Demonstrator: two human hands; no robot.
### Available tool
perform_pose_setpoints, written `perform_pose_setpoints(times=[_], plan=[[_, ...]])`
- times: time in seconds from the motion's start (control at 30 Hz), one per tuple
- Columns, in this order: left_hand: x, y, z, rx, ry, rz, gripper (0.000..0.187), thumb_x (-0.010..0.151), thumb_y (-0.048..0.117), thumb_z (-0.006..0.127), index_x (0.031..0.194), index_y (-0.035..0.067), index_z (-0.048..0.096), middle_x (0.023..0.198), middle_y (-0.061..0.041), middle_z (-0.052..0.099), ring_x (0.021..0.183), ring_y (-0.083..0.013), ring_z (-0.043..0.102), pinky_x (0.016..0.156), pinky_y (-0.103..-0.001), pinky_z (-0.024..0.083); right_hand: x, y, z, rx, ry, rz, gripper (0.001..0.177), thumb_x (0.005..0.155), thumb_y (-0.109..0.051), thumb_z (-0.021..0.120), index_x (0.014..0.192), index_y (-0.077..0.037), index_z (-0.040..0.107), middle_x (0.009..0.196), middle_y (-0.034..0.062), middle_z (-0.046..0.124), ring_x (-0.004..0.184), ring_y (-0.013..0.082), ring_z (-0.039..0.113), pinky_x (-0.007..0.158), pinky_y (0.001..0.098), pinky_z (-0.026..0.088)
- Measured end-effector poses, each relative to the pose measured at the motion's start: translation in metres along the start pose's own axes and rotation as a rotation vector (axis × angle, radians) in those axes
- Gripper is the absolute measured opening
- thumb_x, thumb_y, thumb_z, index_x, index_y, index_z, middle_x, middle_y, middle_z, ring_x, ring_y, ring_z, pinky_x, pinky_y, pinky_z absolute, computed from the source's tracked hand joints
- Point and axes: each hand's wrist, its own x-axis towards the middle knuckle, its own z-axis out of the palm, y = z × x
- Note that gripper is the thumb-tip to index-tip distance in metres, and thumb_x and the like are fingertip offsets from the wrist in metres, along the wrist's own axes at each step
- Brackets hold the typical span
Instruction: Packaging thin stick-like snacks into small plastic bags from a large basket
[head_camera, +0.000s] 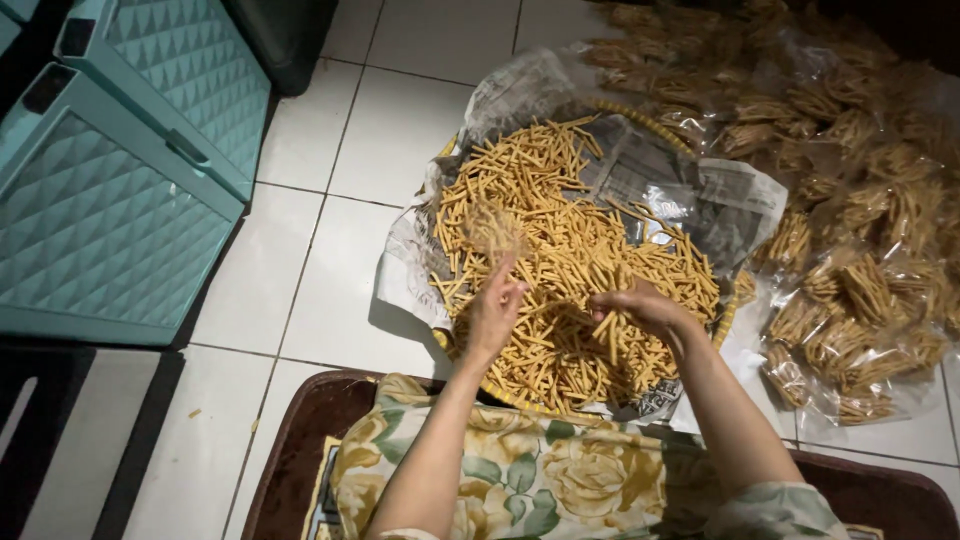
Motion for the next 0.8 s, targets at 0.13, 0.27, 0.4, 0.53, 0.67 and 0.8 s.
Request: perform_pose_setpoints(times=[0.13,0.27,0.4,0.53,0.67,0.8], plan=[[0.005,-0.039,0.015,-0.194,-0.062,-0.016,0.055,0.106,0.020,0.053,0.153,-0.005,0.036,0.155,-0.034,0.035,0.121,-0.0436,0.062,0.092,-0.042,0.060,0.018,0.020,0.013,0.099,-0.028,-0.019,0.021,0.078,-0.005,0.082,0.089,0.009,0.071,0.066,0.0196,0.066,0.058,0.0275,0.068,0.052,0.0354,0.056],[0.004,-0.056,0.020,-0.148,-0.134,0.023,0.053,0.106,0.017,0.053,0.153,-0.002,0.038,0.158,-0.030,0.032,0.126,-0.0440,0.057,0.101,-0.047,0.055,0.011,0.000,0.047,0.138,-0.010,-0.031,0.021,0.075,-0.003,0.084,0.087,0.006,0.069,0.066,0.0159,0.066,0.057,0.0247,0.068,0.052,0.0340,0.056],[-0.002,-0.042,0.014,-0.128,-0.161,-0.145,0.067,0.109,0.044,0.043,0.160,0.002,0.028,0.164,-0.027,0.023,0.144,-0.0419,0.036,0.119,-0.048,0.035,-0.020,-0.058,0.106,0.133,-0.001,-0.073,0.023,0.073,-0.001,0.084,0.089,0.005,0.069,0.069,0.0165,0.066,0.060,0.0269,0.068,0.057,0.0367,0.058],[-0.006,-0.038,0.026,-0.153,-0.056,-0.060,0.059,0.112,0.037,0.035,0.157,0.000,0.034,0.158,-0.031,0.034,0.144,-0.0398,0.039,0.121,-0.049,0.032,0.025,0.010,0.090,0.234,0.086,-0.056,0.024,0.078,-0.011,0.085,0.089,0.004,0.071,0.066,0.0133,0.067,0.056,0.0207,0.068,0.055,0.0324,0.057],[-0.009,-0.061,0.036,-0.293,-0.039,-0.045,0.062,0.112,0.042,0.031,0.160,0.002,0.028,0.162,-0.027,0.028,0.148,-0.0355,0.031,0.123,-0.049,0.024,0.050,0.036,0.102,0.437,0.252,-0.168,0.029,0.080,-0.011,0.087,0.098,0.002,0.068,0.075,0.0121,0.068,0.066,0.0226,0.069,0.064,0.0365,0.058],[-0.007,-0.092,0.044,-0.237,0.094,-0.039,0.058,0.113,0.034,0.032,0.156,-0.004,0.032,0.156,-0.033,0.034,0.146,-0.0426,0.033,0.123,-0.052,0.024,0.038,0.030,0.135,0.582,0.405,-0.258,0.022,0.086,-0.014,0.080,0.098,0.001,0.068,0.075,0.0094,0.067,0.063,0.0182,0.068,0.060,0.0346,0.057]])
